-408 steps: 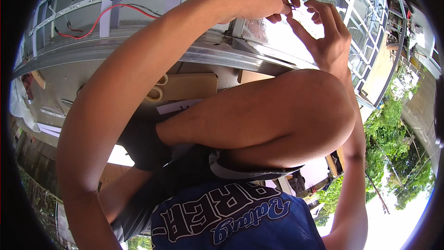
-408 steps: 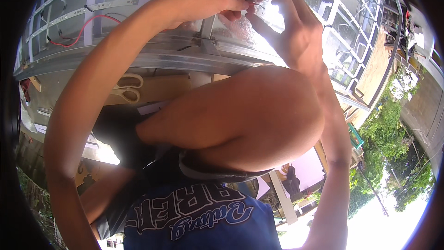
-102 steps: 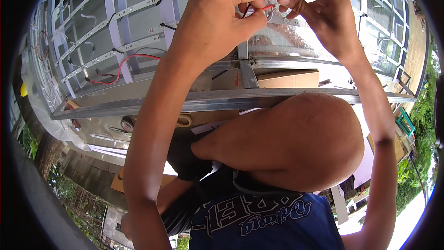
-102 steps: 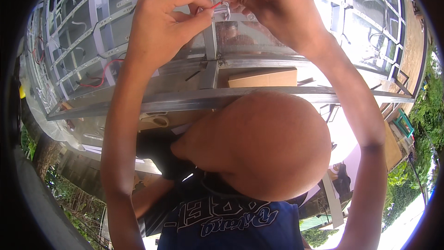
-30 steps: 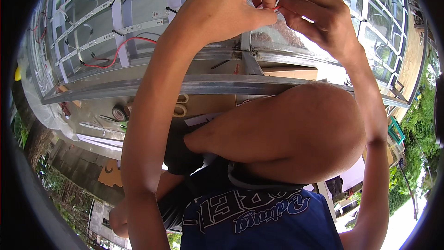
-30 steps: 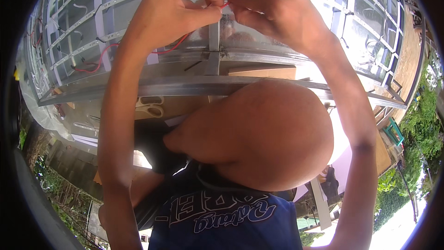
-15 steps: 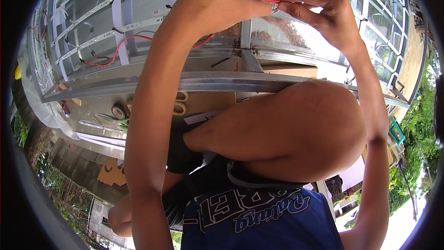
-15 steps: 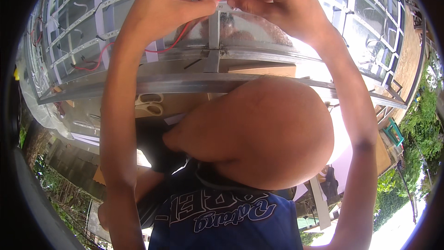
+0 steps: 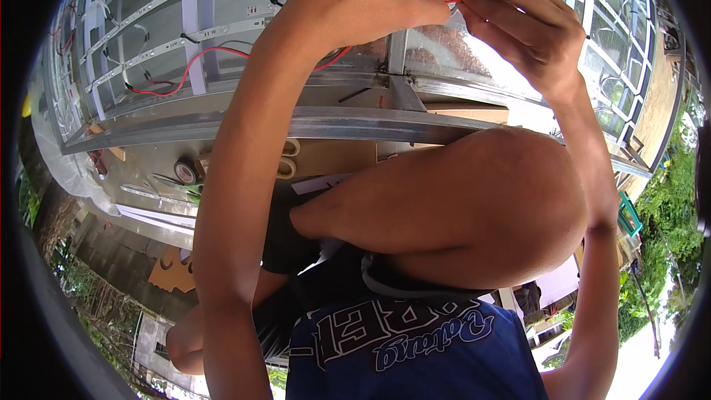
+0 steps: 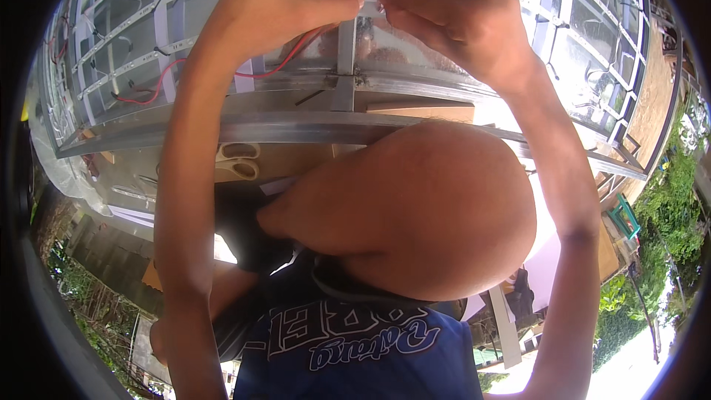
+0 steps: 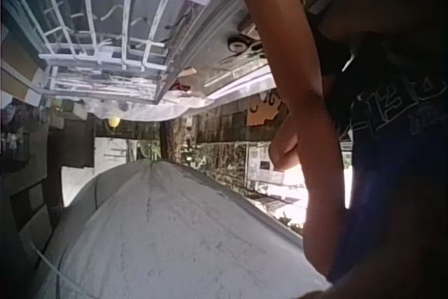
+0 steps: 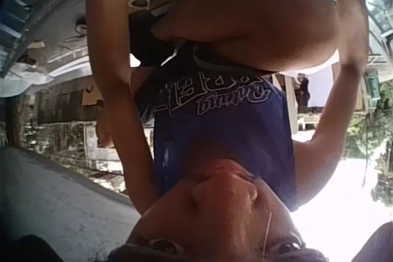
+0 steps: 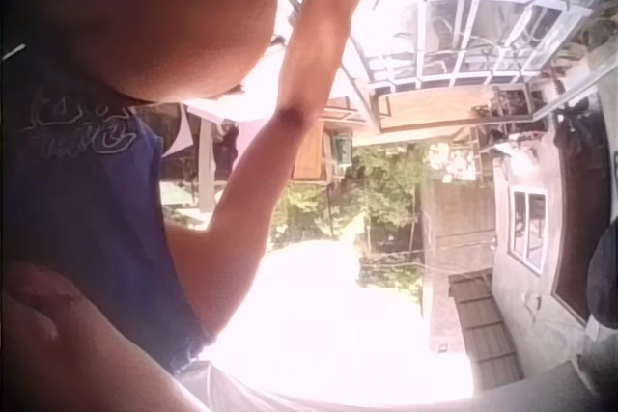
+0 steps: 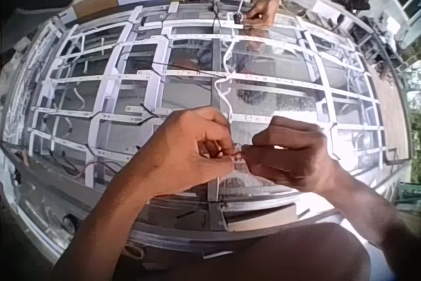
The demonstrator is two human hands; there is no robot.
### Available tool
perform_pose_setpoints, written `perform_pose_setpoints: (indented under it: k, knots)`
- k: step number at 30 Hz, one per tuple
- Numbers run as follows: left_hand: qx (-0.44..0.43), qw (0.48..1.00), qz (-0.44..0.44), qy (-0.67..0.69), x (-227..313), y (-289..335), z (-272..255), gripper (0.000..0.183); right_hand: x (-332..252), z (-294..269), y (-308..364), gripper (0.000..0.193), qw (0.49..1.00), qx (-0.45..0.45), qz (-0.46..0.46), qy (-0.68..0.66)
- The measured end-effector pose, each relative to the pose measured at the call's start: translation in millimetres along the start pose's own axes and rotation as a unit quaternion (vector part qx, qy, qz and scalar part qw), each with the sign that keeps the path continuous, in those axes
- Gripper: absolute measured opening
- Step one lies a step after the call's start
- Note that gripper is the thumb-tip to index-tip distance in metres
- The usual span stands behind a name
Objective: The person wires and secures LED strips to a metal frame with electrical tape, cutting the tape with scissors.
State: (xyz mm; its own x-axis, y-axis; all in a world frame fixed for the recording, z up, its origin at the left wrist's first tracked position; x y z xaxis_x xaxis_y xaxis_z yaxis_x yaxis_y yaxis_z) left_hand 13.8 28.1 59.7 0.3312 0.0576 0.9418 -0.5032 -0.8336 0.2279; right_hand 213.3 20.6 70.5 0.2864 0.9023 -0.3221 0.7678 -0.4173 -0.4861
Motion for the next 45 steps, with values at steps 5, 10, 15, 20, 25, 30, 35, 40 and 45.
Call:
perform_pose_setpoints:
  k: [5,10,15,20,25,30,35,40,45]
  knots:
    - [0.030,0.999,-0.024,-0.038,-2.4,-1.6,5.6,0.014,-5.2,5.2,3.3,0.021,0.999,0.009,0.029,0.023]
    - [0.054,0.997,0.058,-0.021,-10.0,-1.7,0.1,0.013,-1.0,-6.0,-10.6,0.018,0.971,-0.031,0.210,-0.108]
    - [0.050,0.998,0.015,-0.037,-13.2,-1.9,-3.0,0.013,22.7,8.5,2.8,0.009,0.968,-0.083,0.186,-0.146]
    - [0.046,0.997,0.035,-0.042,-17.1,-1.6,-1.8,0.012,26.7,11.3,4.6,0.009,0.952,-0.049,0.205,-0.221]
    - [0.060,0.993,0.092,-0.039,-18.0,-2.8,-0.4,0.014,23.6,11.1,3.1,0.014,0.954,-0.046,0.188,-0.229]
    - [0.066,0.992,0.080,-0.067,-19.6,-1.4,-0.3,0.016,18.2,13.5,-3.1,0.018,0.904,-0.055,0.286,-0.314]
    - [0.057,0.990,0.096,-0.080,-16.0,-0.4,2.6,0.016,28.2,21.8,12.7,0.017,0.907,-0.080,0.268,-0.313]
    - [0.054,0.990,0.060,-0.112,-28.3,12.6,0.9,0.017,32.9,47.2,18.3,0.019,0.927,-0.089,0.212,-0.296]
    - [0.026,0.993,0.011,-0.118,-14.1,-18.3,25.7,0.013,19.3,0.4,15.7,0.011,0.994,-0.049,0.097,-0.026]
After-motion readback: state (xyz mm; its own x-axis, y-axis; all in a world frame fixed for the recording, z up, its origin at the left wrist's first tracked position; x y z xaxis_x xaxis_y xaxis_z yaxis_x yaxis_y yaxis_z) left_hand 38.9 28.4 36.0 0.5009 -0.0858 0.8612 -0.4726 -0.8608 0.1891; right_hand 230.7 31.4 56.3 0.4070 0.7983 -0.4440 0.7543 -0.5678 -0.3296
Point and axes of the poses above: each hand's wrist, its own y-axis away from the middle knuckle, its own z-axis out of the palm, x = y × z, the point moved 3 cm from there along -y, towards the middle knuckle, and after that the axes turned 5 degrees about -z, right-handed, at the moved point
